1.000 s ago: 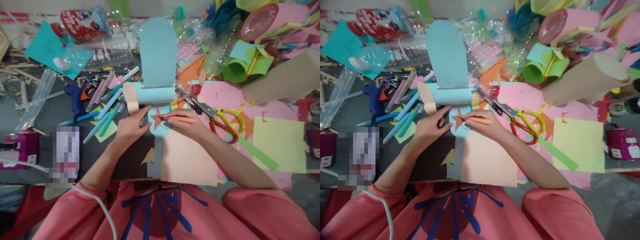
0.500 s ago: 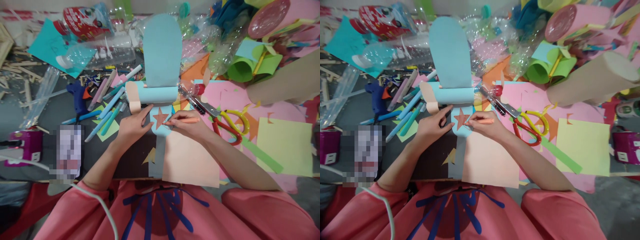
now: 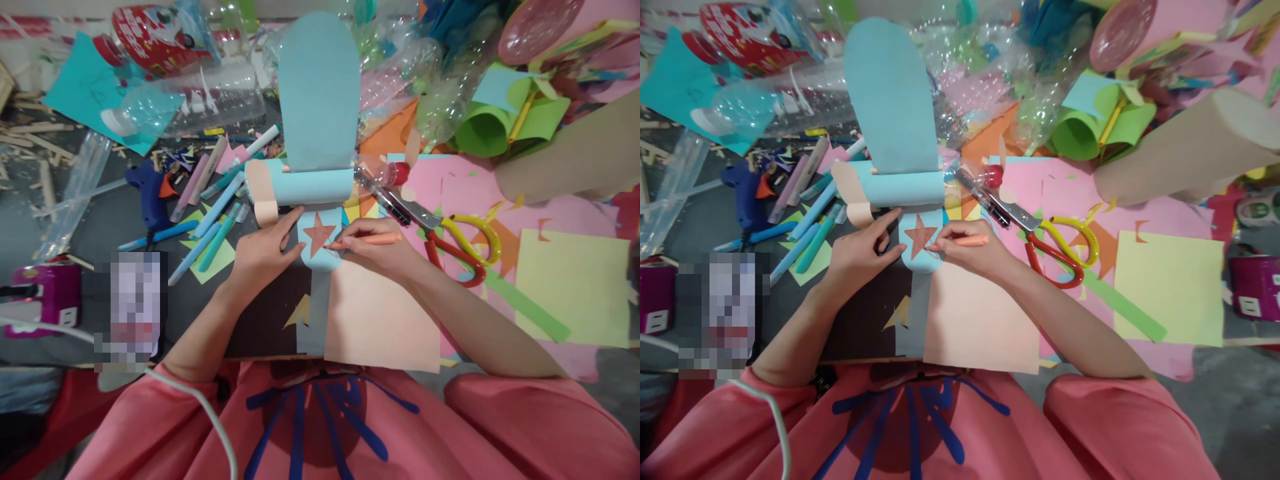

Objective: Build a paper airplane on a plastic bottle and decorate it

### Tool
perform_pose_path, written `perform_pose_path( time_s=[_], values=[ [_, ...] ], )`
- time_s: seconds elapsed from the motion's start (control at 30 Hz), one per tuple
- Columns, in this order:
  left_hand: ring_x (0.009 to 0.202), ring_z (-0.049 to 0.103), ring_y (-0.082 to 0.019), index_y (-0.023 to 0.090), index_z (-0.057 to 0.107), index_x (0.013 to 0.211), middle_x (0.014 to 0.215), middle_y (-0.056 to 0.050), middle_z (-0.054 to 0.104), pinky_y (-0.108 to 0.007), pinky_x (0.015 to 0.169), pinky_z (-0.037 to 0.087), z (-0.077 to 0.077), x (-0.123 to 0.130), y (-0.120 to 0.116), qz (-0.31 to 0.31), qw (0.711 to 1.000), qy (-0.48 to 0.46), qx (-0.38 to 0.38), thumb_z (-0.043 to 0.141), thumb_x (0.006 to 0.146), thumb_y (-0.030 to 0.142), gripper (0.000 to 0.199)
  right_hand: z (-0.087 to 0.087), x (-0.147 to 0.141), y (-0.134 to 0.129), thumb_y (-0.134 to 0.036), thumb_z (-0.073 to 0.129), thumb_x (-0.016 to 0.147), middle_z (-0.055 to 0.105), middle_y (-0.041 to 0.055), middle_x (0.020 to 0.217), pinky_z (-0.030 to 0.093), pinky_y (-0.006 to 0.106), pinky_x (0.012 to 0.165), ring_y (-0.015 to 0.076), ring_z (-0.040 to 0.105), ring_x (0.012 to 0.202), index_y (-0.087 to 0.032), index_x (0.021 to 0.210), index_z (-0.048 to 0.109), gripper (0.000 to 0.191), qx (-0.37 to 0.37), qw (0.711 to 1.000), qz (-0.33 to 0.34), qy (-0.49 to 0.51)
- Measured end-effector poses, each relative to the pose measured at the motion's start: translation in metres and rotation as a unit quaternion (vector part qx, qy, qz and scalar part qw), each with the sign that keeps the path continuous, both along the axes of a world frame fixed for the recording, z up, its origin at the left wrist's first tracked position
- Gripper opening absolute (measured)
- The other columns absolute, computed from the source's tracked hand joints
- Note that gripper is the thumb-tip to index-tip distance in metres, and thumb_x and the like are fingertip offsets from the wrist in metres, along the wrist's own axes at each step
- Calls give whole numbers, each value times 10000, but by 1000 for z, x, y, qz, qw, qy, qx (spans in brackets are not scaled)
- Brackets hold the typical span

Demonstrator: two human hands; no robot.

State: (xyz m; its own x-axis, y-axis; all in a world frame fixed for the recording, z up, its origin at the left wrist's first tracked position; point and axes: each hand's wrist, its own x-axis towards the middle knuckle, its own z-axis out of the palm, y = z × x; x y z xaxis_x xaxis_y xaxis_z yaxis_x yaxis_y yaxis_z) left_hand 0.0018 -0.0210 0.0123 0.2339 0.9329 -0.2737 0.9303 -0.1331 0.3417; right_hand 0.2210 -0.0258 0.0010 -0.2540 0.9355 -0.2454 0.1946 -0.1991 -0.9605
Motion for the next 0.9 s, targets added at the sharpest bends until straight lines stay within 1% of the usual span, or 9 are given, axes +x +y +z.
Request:
perform_pose_path(
  time_s=[0.13,0.27,0.33,0.43,0.53,0.63,0.73,0.9],
  values=[
    [787,647,-143,255,482,1439,808,26,698,-214,643,379,0,0,0,-2,1000,0,1,570,869,336,583,-1,0,0,-337,689,742,682,28,656,426,257,559,139,567,633,-181,678,714,171,16,1000,-4,-14],
    [787,646,-144,258,474,1442,815,32,698,-214,647,380,1,1,0,2,1000,11,-10,573,869,326,586,0,0,1,-347,669,739,647,21,605,387,255,527,131,525,591,-180,636,701,199,8,1000,9,-20],
    [781,643,-143,259,471,1444,817,35,699,-213,649,377,2,1,0,2,1000,12,-10,574,870,323,587,0,0,1,-354,668,747,656,23,619,404,261,544,135,540,605,-182,631,694,209,7,1000,9,-16],
    [773,638,-141,256,471,1446,822,33,699,-214,653,376,1,1,0,0,1000,7,-8,577,869,320,590,-1,0,1,-361,673,775,680,25,677,440,271,598,141,580,653,-187,670,693,204,18,1000,4,-6],
    [775,638,-142,260,469,1448,820,34,692,-214,655,376,1,1,1,3,1000,9,-11,576,871,326,591,-1,0,0,-359,672,787,679,19,684,446,274,609,141,591,662,-190,690,695,196,25,1000,4,-7],
    [779,638,-144,265,468,1448,822,32,690,-216,653,376,2,1,1,5,1000,12,-16,575,872,328,589,-1,0,0,-344,670,771,669,20,646,446,274,588,141,588,635,-187,646,680,201,20,1000,5,-8],
    [776,635,-143,264,470,1446,815,31,690,-215,645,376,3,2,1,4,1000,12,-17,571,871,333,588,0,-1,0,-349,678,756,667,28,628,473,282,586,152,611,633,-186,604,663,224,6,1000,9,4],
    [763,631,-136,259,476,1441,799,29,684,-211,629,373,2,1,1,-2,1000,3,-7,554,876,347,578,-2,-1,1,-408,715,734,683,27,655,507,296,612,157,628,651,-200,617,655,246,4,999,-29,28]
  ],
)
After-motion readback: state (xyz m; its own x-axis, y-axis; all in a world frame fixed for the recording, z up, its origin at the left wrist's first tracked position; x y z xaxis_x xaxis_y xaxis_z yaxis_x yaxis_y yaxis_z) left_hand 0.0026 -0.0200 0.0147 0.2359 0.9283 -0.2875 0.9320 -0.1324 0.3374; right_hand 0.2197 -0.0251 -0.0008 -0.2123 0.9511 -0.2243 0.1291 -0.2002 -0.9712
